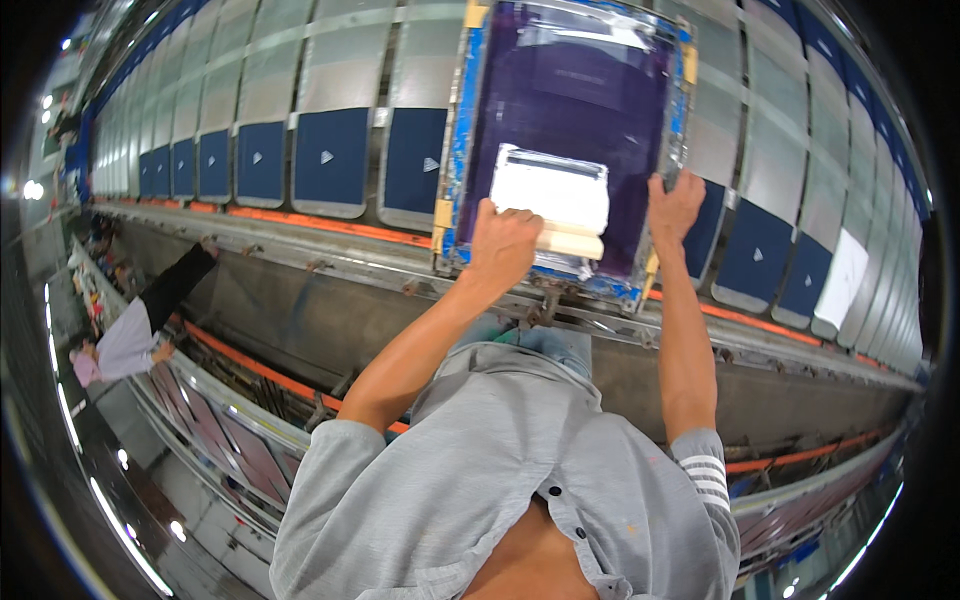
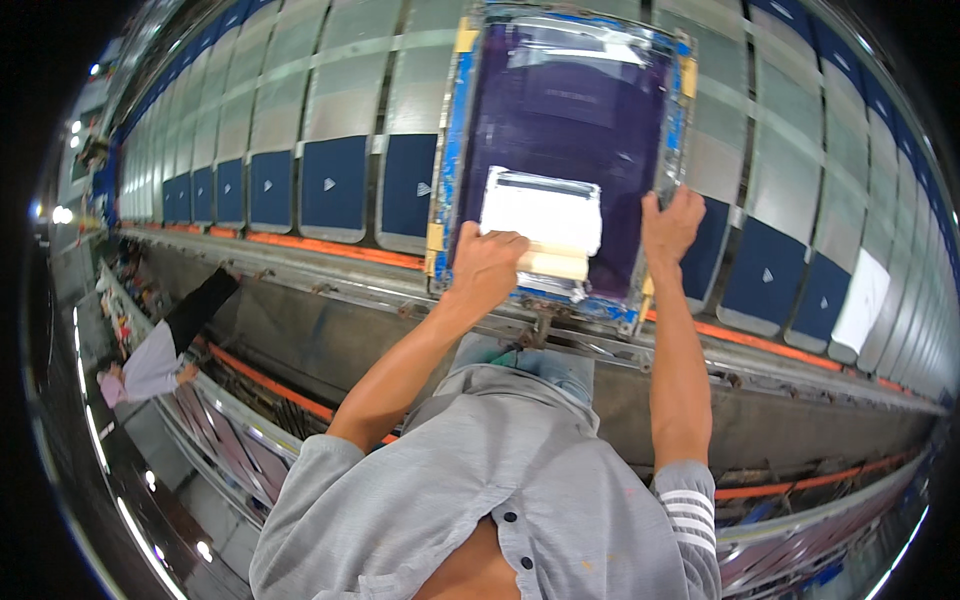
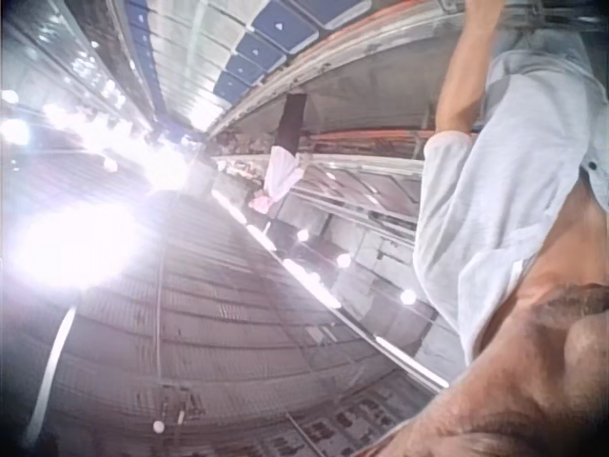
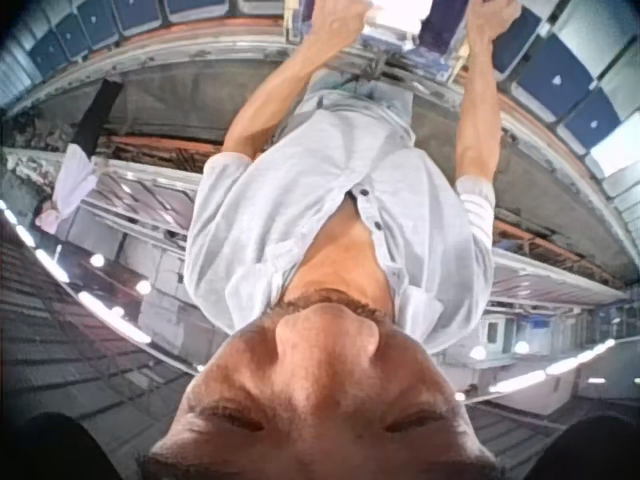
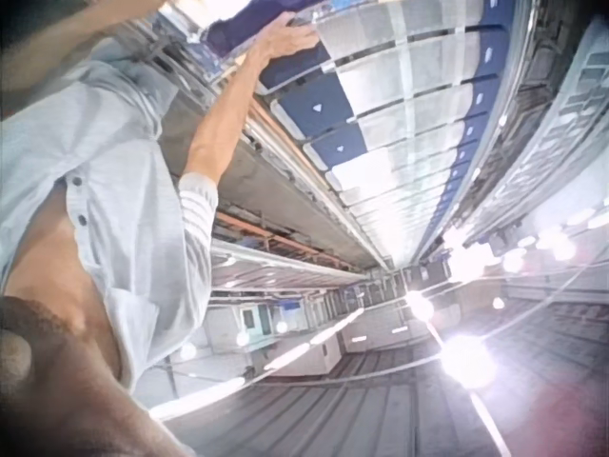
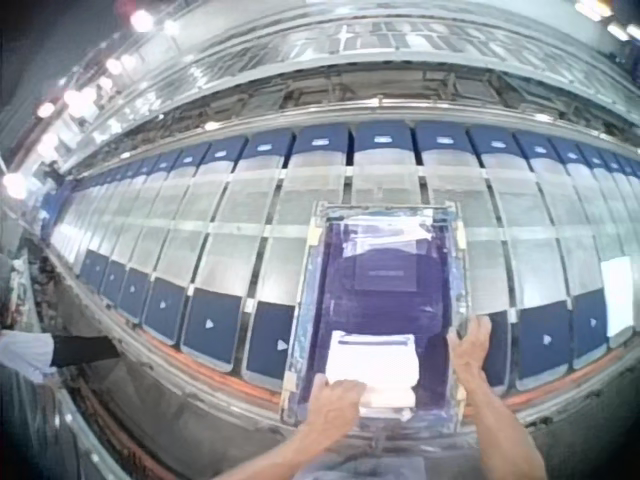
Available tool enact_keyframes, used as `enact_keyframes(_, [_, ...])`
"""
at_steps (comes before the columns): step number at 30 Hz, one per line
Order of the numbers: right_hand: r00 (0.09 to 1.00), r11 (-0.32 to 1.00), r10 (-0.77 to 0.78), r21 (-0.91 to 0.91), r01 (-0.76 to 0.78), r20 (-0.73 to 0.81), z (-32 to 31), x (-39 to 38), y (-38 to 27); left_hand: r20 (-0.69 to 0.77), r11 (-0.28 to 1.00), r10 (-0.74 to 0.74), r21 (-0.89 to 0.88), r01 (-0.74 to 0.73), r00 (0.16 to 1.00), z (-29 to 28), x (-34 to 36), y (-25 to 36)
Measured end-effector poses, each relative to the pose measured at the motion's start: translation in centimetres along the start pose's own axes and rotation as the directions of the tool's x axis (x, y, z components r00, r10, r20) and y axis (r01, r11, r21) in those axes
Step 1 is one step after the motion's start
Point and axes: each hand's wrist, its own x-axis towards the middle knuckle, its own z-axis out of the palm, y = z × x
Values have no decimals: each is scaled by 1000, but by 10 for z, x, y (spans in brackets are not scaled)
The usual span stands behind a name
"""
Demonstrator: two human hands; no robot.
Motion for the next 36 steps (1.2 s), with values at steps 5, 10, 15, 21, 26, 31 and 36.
enact_keyframes(5, [1000, 1000, 1, 27, -1, 2, -9, 0, -43, -82, 1000, 26, 11, -25, 996, 0, -23, -18])
enact_keyframes(10, [895, 802, -248, 597, -25, 371, -79, 39, -111, 174, 990, -112, 101, 95, 978, -29, 37, -44])
enact_keyframes(15, [609, 832, -552, 335, 442, 569, -86, 62, -158, 129, 992, -58, 115, 43, 990, -40, 108, -67])
enact_keyframes(21, [704, 837, -546, 339, 430, 454, -74, -18, -158, 40, 998, -32, 47, 30, 999, -35, 38, -50])
enact_keyframes(26, [683, 854, -513, 390, 344, 520, -103, -58, -145, 147, 998, -54, 20, 52, 988, -28, 3, -22])
enact_keyframes(31, [702, 856, -516, 336, 393, 492, -76, 26, -153, 136, 996, -19, 84, 7, 991, -45, 85, -55])
enact_keyframes(36, [759, 823, -552, 372, 429, 346, -79, -11, -160, 66, 997, -19, 71, 14, 998, -58, 51, -46])
